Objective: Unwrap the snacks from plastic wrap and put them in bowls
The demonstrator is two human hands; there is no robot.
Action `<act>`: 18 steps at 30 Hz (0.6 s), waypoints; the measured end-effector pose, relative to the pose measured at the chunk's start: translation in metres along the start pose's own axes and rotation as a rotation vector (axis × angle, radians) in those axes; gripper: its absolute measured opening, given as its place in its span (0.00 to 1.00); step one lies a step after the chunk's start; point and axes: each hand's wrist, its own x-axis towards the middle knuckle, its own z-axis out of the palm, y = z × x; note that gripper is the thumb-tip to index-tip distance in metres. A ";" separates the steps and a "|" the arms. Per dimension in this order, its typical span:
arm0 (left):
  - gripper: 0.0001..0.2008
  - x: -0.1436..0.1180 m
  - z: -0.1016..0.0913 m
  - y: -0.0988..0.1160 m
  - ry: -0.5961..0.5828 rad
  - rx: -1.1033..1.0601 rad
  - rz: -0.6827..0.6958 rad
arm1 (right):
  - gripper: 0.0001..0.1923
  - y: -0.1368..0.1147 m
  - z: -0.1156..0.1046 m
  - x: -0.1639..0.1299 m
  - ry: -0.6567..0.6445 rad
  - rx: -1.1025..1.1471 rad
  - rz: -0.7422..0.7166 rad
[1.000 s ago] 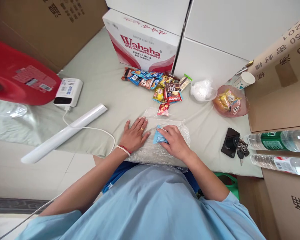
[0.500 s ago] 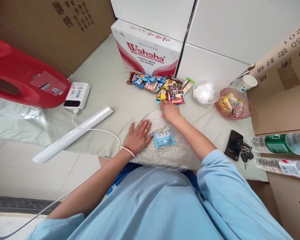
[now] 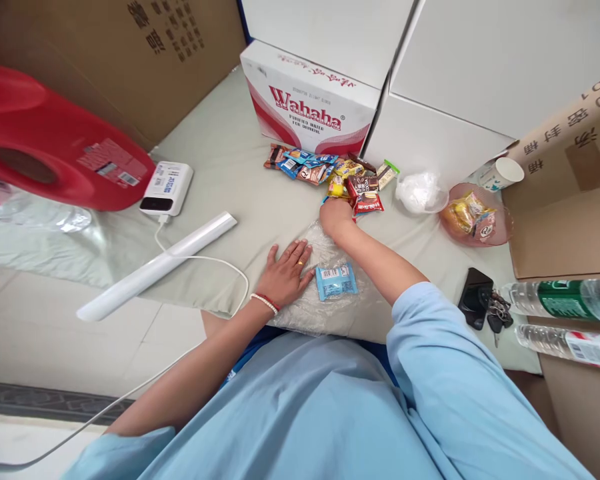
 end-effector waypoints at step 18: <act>0.31 0.001 -0.002 0.000 0.003 -0.032 -0.008 | 0.13 0.059 0.036 -0.140 -0.053 1.501 0.108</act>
